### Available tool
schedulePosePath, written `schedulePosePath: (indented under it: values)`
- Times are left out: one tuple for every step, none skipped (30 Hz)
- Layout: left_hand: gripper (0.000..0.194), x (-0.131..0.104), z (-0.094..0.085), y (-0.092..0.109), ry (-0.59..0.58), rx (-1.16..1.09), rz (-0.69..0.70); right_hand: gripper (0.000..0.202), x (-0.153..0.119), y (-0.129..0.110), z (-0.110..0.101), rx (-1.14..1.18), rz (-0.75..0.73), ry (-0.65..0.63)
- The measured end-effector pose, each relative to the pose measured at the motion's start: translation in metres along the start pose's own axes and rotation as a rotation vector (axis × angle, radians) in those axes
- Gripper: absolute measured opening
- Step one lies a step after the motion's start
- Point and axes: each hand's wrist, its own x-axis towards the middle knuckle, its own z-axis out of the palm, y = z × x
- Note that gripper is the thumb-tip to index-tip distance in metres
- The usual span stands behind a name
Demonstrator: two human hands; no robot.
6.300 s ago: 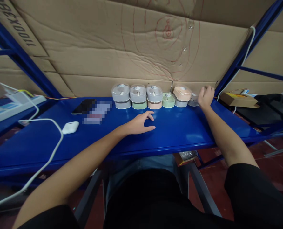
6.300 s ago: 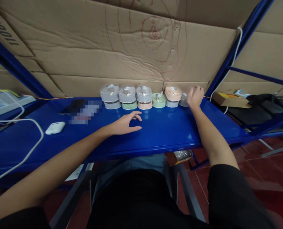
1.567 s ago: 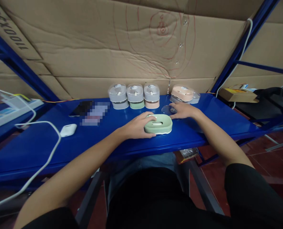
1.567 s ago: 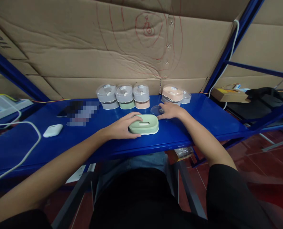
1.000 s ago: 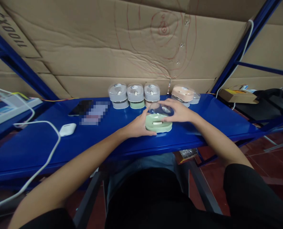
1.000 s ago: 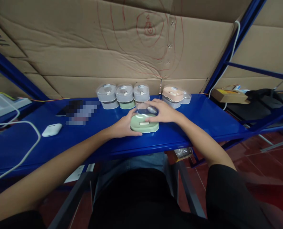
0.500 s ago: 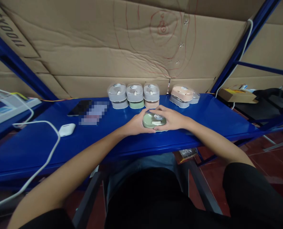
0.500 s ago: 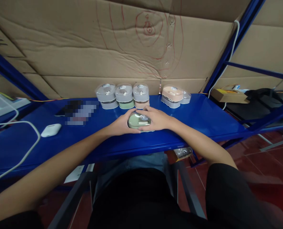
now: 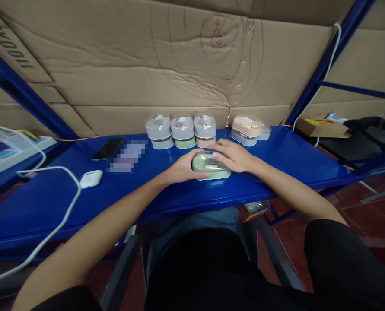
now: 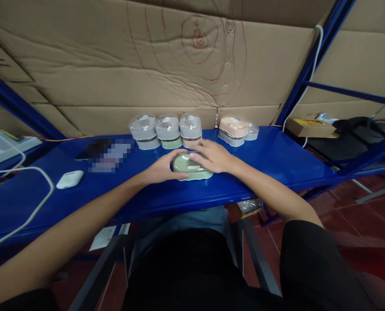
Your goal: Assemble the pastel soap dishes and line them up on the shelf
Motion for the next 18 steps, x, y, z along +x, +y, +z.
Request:
schedulePosePath:
  values:
    - [0.101,0.000,-0.001,0.000,-0.004,0.002,-0.015,0.069,0.001,0.007,-0.005,-0.018,0.039,0.100]
    - [0.102,0.000,-0.001,-0.001,-0.011,0.002,-0.027,0.066,0.002,0.016,-0.010,-0.051,0.104,0.214]
    - [0.102,0.001,-0.002,-0.001,-0.019,-0.004,-0.034,0.062,0.001,0.028,-0.016,-0.102,0.191,0.331]
    - [0.101,0.001,-0.002,-0.002,-0.028,-0.013,-0.037,0.061,0.000,0.042,-0.023,-0.164,0.293,0.437]
    - [0.100,0.001,-0.003,-0.004,-0.034,-0.022,-0.037,0.063,-0.003,0.057,-0.029,-0.225,0.391,0.514]
    - [0.099,0.002,-0.003,-0.005,-0.036,-0.029,-0.036,0.067,-0.006,0.072,-0.035,-0.270,0.476,0.548]
    - [0.098,0.002,-0.004,-0.006,-0.037,-0.031,-0.034,0.073,-0.010,0.087,-0.040,-0.298,0.545,0.544]
    - [0.098,0.002,-0.004,-0.007,-0.035,-0.026,-0.033,0.081,-0.015,0.101,-0.044,-0.309,0.609,0.516]
    - [0.098,0.002,-0.004,-0.007,-0.033,-0.016,-0.032,0.087,-0.018,0.113,-0.046,-0.307,0.663,0.468]
    - [0.098,0.001,-0.004,-0.007,-0.033,-0.002,-0.032,0.091,-0.022,0.122,-0.048,-0.298,0.700,0.406]
    - [0.099,0.001,-0.004,-0.006,-0.034,0.013,-0.033,0.092,-0.024,0.129,-0.048,-0.287,0.722,0.347]
    - [0.099,0.000,-0.005,-0.005,-0.034,0.030,-0.035,0.092,-0.026,0.133,-0.048,-0.276,0.736,0.294]
    - [0.099,0.000,-0.005,-0.004,-0.034,0.046,-0.038,0.091,-0.027,0.136,-0.047,-0.270,0.745,0.255]
    - [0.099,-0.001,-0.005,-0.002,-0.033,0.061,-0.041,0.090,-0.027,0.137,-0.046,-0.268,0.752,0.229]
    - [0.099,-0.001,-0.005,0.000,-0.032,0.072,-0.044,0.089,-0.027,0.136,-0.045,-0.270,0.759,0.215]
    - [0.099,-0.002,-0.006,0.001,-0.034,0.081,-0.047,0.088,-0.026,0.136,-0.044,-0.275,0.767,0.207]
    - [0.099,-0.002,-0.006,0.002,-0.038,0.088,-0.050,0.087,-0.025,0.134,-0.043,-0.280,0.772,0.201]
    - [0.100,-0.002,-0.006,0.003,-0.043,0.092,-0.052,0.087,-0.025,0.133,-0.043,-0.283,0.771,0.194]
